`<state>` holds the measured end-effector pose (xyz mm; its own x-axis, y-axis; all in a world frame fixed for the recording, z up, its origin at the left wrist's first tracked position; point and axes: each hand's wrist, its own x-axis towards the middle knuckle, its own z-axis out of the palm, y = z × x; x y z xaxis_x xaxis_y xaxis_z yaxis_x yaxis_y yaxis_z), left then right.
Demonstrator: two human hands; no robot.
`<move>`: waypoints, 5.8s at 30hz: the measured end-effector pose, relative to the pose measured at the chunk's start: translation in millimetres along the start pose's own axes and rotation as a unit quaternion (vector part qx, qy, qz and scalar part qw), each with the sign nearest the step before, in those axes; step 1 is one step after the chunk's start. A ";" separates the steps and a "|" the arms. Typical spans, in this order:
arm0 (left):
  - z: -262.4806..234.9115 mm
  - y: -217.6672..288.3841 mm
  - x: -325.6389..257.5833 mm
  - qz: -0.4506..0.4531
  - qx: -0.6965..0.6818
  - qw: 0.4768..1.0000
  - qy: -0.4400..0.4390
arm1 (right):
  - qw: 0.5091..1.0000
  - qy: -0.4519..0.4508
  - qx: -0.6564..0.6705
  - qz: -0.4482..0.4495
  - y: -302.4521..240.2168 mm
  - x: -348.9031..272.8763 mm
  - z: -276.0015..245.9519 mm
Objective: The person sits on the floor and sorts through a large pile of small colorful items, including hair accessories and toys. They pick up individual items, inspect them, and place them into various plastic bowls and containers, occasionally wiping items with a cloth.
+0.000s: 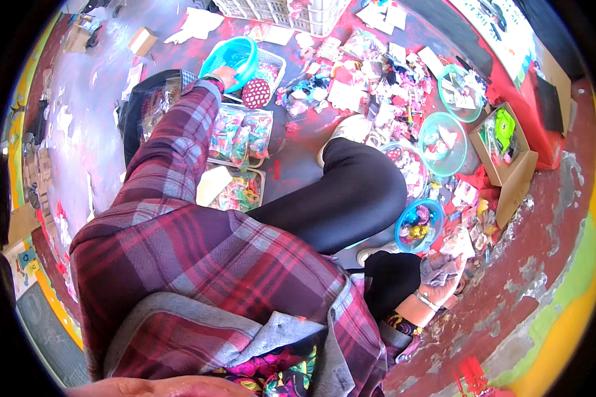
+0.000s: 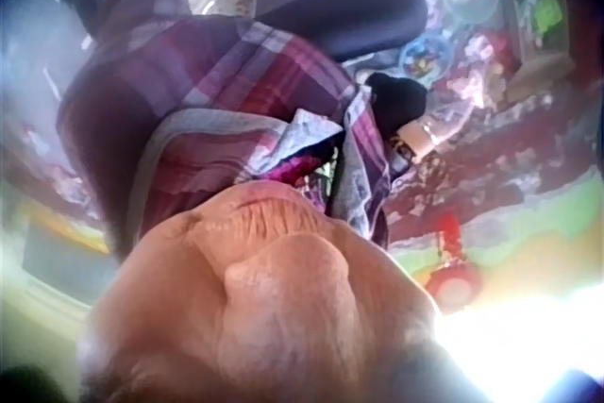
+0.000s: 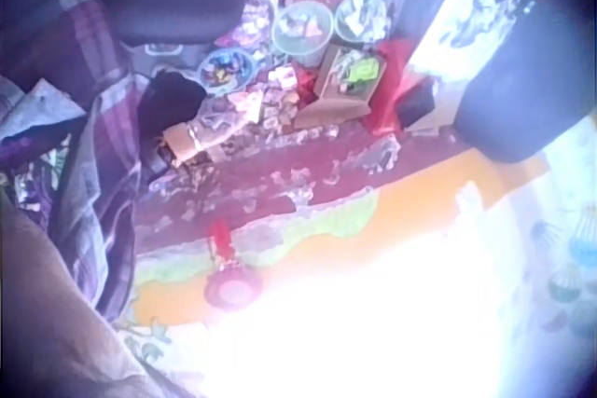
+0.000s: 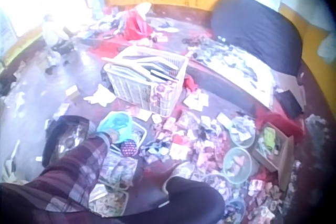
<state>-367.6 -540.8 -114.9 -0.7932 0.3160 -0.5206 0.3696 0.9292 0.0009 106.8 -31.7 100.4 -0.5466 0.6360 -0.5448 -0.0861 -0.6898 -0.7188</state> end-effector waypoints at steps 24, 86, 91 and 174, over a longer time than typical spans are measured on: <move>-81.7 47.0 -26.8 0.002 0.037 0.999 -0.026 | 0.999 -0.026 -0.011 0.016 3.9 -1.7 13.9; -116.9 632.3 -301.0 0.845 0.063 0.438 0.301 | 0.977 0.137 0.083 -0.140 -18.9 -87.0 -156.7; -80.8 659.0 -307.7 0.837 0.095 0.487 0.229 | 0.958 0.246 0.070 -0.131 -15.2 -78.2 -187.8; -62.7 666.6 -261.2 0.758 0.135 0.639 -0.007 | 0.614 0.017 -0.724 0.315 -8.6 8.9 -527.6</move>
<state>55.6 8.1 75.3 0.5772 0.8100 -0.1040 0.7793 -0.5082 0.3666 542.1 162.5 -126.0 -0.0715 0.4235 -0.9031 0.9769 0.2124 0.0222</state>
